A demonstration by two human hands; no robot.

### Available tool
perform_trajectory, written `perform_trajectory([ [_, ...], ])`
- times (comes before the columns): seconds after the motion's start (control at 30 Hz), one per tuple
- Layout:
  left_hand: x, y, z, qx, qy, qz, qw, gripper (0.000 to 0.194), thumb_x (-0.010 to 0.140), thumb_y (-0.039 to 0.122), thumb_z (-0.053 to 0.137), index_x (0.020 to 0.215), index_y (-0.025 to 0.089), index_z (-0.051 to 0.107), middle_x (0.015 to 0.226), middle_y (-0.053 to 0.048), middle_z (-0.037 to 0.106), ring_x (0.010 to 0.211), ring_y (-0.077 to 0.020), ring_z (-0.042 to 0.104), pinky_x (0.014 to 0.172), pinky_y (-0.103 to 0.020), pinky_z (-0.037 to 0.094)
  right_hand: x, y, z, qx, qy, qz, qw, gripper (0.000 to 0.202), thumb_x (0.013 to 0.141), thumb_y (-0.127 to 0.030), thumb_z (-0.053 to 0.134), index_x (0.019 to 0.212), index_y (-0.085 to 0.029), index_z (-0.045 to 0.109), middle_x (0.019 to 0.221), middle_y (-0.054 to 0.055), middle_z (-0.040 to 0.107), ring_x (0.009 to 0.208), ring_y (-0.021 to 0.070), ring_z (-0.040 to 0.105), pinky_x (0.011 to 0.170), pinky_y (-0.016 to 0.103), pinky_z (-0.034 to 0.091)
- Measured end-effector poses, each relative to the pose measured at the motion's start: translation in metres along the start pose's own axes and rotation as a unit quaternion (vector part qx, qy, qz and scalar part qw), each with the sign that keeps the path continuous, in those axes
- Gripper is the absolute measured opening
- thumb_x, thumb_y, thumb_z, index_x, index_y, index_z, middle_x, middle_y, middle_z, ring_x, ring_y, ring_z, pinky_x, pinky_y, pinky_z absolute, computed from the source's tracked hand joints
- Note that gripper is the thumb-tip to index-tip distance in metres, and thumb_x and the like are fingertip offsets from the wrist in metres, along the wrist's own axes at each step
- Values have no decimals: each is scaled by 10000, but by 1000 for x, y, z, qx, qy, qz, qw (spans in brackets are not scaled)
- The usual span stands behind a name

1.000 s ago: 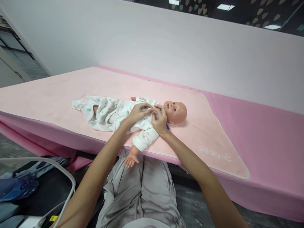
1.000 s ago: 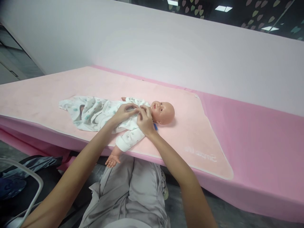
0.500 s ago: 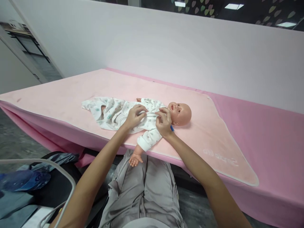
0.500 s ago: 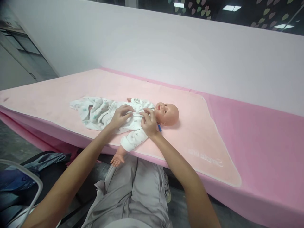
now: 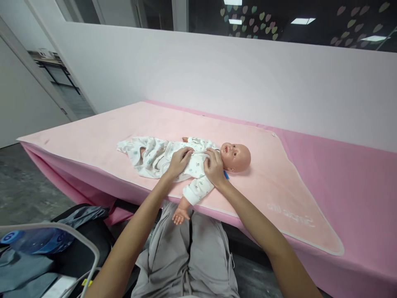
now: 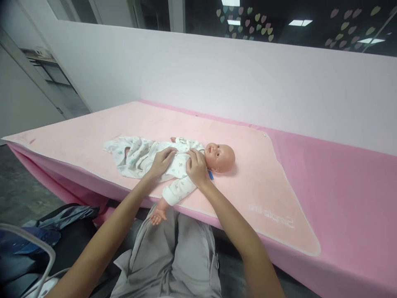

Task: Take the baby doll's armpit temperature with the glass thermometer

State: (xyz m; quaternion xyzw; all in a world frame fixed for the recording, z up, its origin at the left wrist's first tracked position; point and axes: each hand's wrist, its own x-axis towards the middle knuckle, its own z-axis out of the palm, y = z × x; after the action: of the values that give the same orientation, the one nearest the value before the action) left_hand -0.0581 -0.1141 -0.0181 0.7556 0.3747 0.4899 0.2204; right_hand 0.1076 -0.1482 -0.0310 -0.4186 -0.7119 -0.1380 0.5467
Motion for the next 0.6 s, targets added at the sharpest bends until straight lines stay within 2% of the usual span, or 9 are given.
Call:
perform_trajectory([
  [0.2, 3, 1, -13, -36, -93, 1, 995, 293, 755, 422, 642, 930, 188, 659, 969, -54, 665, 934, -218, 593, 845, -321, 449, -1, 1, 0, -4, -5, 3, 1000, 215, 857, -122, 400, 963, -175, 578, 896, 62, 653, 882, 189, 576, 829, 346, 460],
  [0.27, 3, 2, -16, -57, -99, -1, 993, 281, 747, 406, 656, 924, 189, 670, 970, -55, 671, 937, -215, 599, 852, -321, 455, -1, 1, 0, -12, 4, -11, 1000, 196, 858, -121, 411, 924, -185, 584, 865, 51, 655, 852, 185, 575, 816, 344, 450],
  [0.37, 3, 5, -14, -65, -68, -11, 995, 249, 753, 394, 650, 887, 187, 683, 936, -54, 682, 915, -210, 606, 843, -325, 464, -2, 1, 0, -16, 15, -40, 999, 182, 849, -114, 422, 890, -194, 581, 843, 44, 650, 831, 184, 572, 801, 344, 443],
  [0.6, -2, 9, -4, -5, 19, 2, 1000, 201, 727, 372, 680, 789, 181, 675, 840, -40, 673, 822, -189, 606, 774, -307, 465, -5, 2, -1, -12, 43, -98, 994, 189, 843, -104, 423, 919, -207, 563, 859, 47, 643, 853, 192, 565, 832, 369, 441],
])
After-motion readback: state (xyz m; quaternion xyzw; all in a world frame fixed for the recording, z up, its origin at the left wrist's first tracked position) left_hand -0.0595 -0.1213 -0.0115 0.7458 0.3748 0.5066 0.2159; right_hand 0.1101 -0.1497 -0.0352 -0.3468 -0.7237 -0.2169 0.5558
